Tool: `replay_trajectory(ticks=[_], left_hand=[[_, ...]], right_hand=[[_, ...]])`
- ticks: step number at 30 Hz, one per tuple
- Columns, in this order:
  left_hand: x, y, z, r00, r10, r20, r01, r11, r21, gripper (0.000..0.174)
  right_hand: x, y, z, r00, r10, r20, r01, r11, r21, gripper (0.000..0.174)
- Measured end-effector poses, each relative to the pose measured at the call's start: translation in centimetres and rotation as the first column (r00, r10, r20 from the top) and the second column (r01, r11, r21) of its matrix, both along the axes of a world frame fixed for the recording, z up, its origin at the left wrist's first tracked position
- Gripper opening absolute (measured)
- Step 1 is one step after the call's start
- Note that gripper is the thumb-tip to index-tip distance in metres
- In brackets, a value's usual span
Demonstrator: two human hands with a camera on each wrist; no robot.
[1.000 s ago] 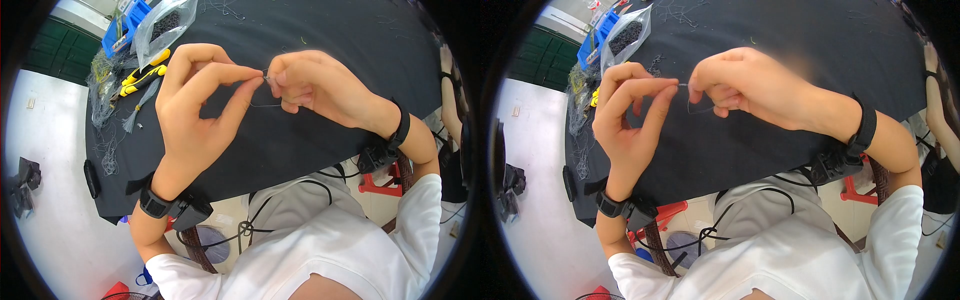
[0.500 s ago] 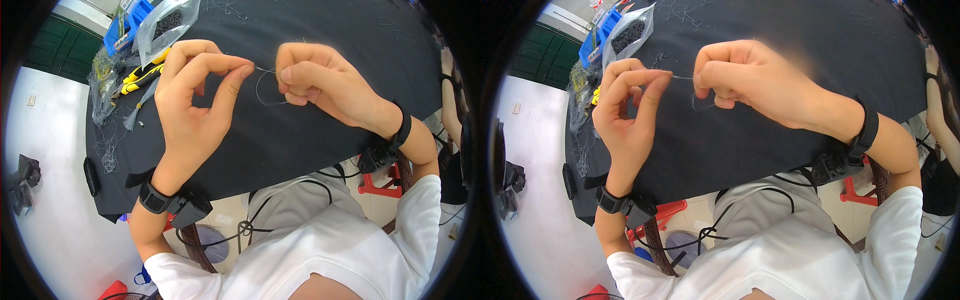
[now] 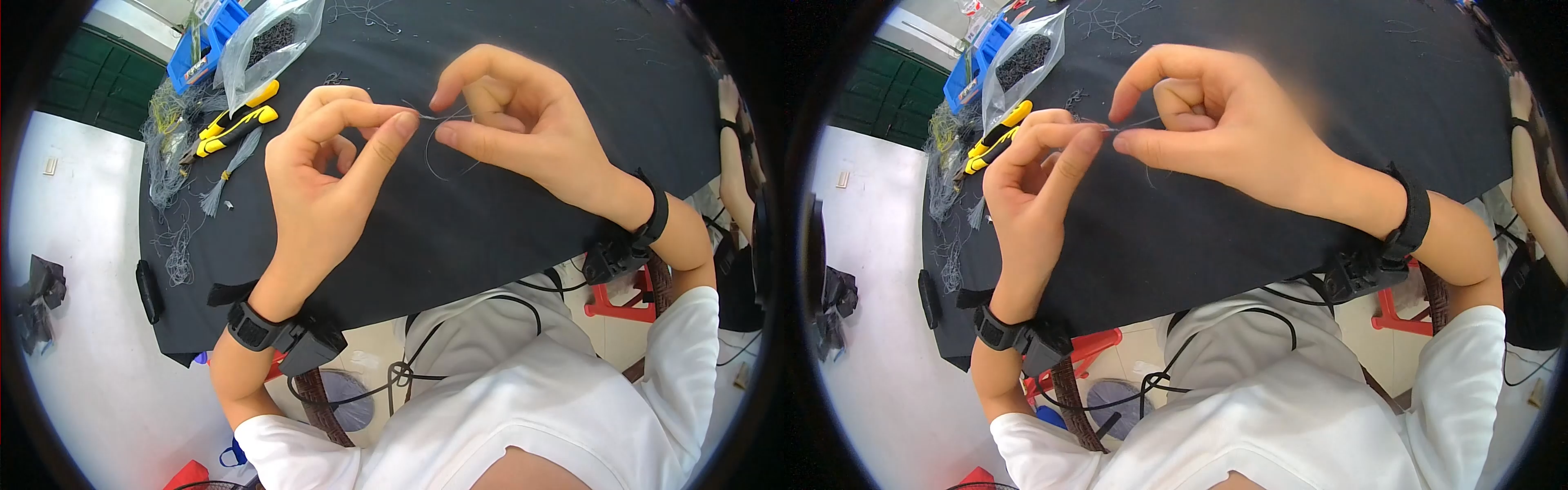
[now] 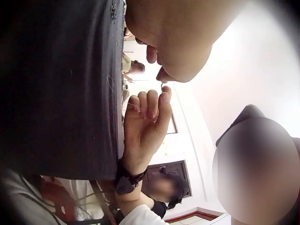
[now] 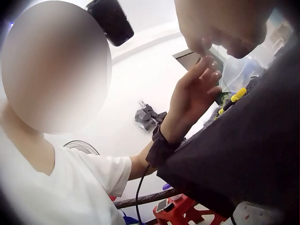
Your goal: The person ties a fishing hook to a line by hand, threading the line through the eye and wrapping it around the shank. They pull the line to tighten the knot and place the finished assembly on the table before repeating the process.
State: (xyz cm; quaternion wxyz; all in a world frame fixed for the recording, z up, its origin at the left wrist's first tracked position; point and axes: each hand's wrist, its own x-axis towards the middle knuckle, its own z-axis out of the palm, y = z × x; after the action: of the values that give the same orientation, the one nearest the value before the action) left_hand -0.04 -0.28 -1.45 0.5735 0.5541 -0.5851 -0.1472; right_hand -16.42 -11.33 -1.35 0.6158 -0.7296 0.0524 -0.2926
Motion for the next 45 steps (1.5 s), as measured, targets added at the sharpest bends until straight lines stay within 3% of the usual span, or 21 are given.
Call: replay_trajectory(ticks=[4,25,28,31,33,38,45], left_hand=[[-0.2,0.2,0.2,1.0,0.004,-0.031,-0.002,0.998,0.069,0.007],[-0.3,-0.1,-0.4,0.977,-0.191,-0.096,0.195,0.98,0.033,0.008],[-0.5,0.4,0.0,0.959,-0.162,-0.232,0.201,0.967,0.159,0.009],[-0.9,0.4,-0.2,0.875,-0.213,-0.434,0.283,0.954,0.102,0.008],[-0.9,0.6,0.3,0.859,-0.183,-0.477,0.291,0.943,0.162,0.008],[-1.1,0.7,0.8,0.849,-0.183,-0.496,0.297,0.941,0.163,0.009],[-1.2,0.7,0.9,0.84,-0.182,-0.512,0.309,0.935,0.174,0.011]], right_hand=[[0.1,-0.1,0.0,1.0,-0.007,-0.021,0.006,1.0,-0.018,0.012],[-0.3,0.2,0.1,0.997,-0.059,-0.042,0.054,0.992,-0.115,0.008],[-0.3,0.4,0.1,0.997,-0.052,-0.061,0.045,0.993,-0.109,0.008],[-0.4,0.4,0.2,0.996,-0.065,-0.066,0.055,0.989,-0.141,0.009],[-0.4,0.3,0.2,0.996,-0.07,-0.064,0.059,0.986,-0.155,0.008],[-0.5,0.2,0.4,0.999,-0.022,-0.04,0.02,0.999,-0.046,0.007],[-0.6,-0.1,0.4,0.992,-0.075,-0.1,0.068,0.995,-0.066,0.009]])
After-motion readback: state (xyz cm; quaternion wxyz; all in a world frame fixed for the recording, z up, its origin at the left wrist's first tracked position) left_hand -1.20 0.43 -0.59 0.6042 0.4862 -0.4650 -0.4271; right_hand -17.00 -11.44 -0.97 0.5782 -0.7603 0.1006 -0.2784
